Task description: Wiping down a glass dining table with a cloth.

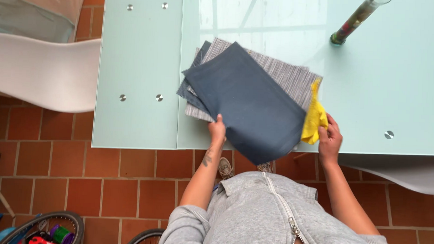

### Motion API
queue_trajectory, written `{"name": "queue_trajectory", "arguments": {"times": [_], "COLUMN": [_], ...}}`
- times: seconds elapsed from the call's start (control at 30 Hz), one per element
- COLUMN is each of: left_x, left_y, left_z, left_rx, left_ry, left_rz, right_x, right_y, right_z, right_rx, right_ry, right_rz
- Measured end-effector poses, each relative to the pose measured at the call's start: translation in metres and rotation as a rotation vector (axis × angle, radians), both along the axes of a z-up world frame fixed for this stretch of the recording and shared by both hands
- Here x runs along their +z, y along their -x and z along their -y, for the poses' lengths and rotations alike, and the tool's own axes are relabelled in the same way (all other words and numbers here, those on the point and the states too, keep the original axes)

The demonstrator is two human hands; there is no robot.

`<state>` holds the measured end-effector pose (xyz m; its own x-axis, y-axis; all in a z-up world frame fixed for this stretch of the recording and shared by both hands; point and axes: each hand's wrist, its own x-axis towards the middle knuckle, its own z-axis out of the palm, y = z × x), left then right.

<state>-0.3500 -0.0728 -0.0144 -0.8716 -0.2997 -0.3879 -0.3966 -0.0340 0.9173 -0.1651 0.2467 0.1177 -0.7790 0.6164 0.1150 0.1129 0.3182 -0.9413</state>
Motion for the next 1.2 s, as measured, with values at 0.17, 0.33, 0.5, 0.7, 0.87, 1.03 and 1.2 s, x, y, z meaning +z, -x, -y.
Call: {"name": "queue_trajectory", "arguments": {"times": [0.17,0.33,0.5,0.7,0.87,1.03,1.2], "left_x": [-0.008,0.009,-0.005,0.055,0.092,0.027,0.003], "left_y": [0.001,-0.011,0.019,0.08,0.112,0.191,0.255], "left_z": [0.108,0.195,0.239,0.219,0.079,-0.001,-0.034], "left_rx": [0.123,0.262,0.028,-0.055,-0.229,-0.514,-0.66], "left_ry": [0.081,0.036,0.224,0.934,1.126,1.127,1.387], "left_rz": [-0.113,-0.053,-0.092,0.182,-0.395,-0.321,-0.16], "right_x": [0.017,-0.02,-0.06,-0.09,-0.105,-0.118,-0.118], "right_y": [0.003,0.046,0.073,0.096,0.135,0.223,0.35], "right_z": [0.02,0.053,0.052,0.067,0.045,-0.002,-0.061], "right_rx": [0.093,0.385,0.201,0.171,0.142,0.127,0.148], "right_ry": [-0.441,-0.544,-0.615,-0.789,-0.804,-0.775,-0.731], "right_rz": [0.244,0.728,0.38,0.579,0.551,0.557,0.62]}}
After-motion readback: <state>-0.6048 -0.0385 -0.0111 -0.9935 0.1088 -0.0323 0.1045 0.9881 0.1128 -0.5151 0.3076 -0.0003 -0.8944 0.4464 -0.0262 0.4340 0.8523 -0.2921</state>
